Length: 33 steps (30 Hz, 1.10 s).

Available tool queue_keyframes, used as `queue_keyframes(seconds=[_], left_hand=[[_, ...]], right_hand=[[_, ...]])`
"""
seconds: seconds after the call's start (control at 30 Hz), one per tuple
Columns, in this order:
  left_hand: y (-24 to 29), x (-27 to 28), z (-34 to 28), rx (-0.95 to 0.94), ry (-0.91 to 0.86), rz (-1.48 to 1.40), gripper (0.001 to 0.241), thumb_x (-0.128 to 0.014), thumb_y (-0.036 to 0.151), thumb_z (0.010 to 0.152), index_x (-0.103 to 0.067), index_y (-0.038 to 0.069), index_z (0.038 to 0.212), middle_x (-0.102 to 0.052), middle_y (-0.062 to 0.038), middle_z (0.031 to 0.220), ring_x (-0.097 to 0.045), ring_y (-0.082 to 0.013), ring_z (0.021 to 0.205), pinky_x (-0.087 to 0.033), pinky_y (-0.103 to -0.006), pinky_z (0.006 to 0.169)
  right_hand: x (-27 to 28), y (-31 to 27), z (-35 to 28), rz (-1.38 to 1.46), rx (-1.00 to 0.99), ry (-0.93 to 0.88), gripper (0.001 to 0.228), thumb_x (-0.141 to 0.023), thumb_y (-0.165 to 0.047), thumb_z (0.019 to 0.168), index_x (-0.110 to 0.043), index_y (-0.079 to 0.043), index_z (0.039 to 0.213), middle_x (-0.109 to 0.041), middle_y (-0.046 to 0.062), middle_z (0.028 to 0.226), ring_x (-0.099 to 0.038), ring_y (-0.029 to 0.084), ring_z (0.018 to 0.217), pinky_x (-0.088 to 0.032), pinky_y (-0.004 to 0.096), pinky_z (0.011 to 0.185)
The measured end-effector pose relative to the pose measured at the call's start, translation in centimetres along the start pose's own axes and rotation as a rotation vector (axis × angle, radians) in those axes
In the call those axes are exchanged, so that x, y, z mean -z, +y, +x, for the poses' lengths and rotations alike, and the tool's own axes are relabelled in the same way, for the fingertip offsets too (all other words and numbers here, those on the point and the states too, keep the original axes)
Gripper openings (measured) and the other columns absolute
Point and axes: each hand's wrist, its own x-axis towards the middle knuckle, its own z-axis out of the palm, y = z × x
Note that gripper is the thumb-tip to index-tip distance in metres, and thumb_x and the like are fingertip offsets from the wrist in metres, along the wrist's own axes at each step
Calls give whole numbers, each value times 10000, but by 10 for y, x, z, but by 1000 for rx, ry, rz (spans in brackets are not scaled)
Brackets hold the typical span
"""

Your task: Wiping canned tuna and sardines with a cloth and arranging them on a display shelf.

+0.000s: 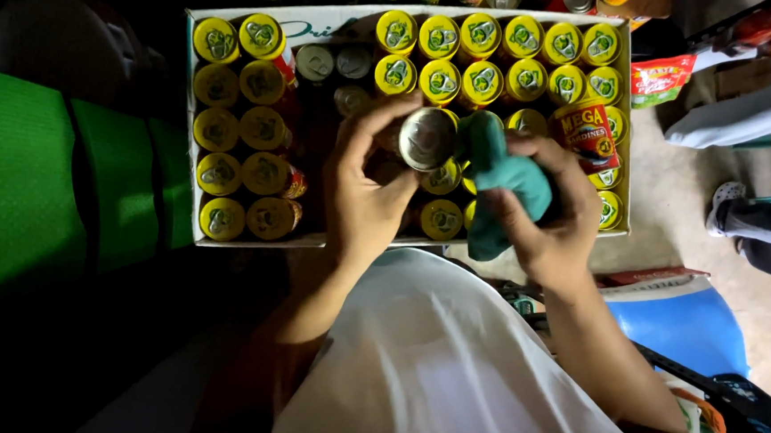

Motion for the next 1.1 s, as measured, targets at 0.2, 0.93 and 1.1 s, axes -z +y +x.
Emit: queue_keyframes(seconds=[0.2,0.93,1.1], left_hand=[[10,-4,4,-216,-7,390,539,-789,-127,784,-678,81,1269,-680,-70,1334,-640,-240,1279,-506,-353,1141],[12,17,7,-286,-60,491,527,-757,-152,778,-677,89,1239,-687,-58,1317,-626,-267,1307,-476,-378,1140],[7,16,0,-258,-86,491,576,-710,-191,714,-670,71,1225,-675,-76,1310,-607,-289,1305,-473,-398,1153]], right_hand=[[-8,-37,13,-394,364,-279,463,-755,20,833,-616,-27,1272,-674,147,1275,-646,314,1115,-495,385,996],[-15,-28,11,-483,321,-313,514,-731,31,739,-643,-37,1241,-699,125,1238,-608,345,990,-489,416,901],[-20,-30,11,-468,289,-290,479,-719,19,773,-637,-23,1244,-698,131,1228,-614,342,986,-484,410,905]])
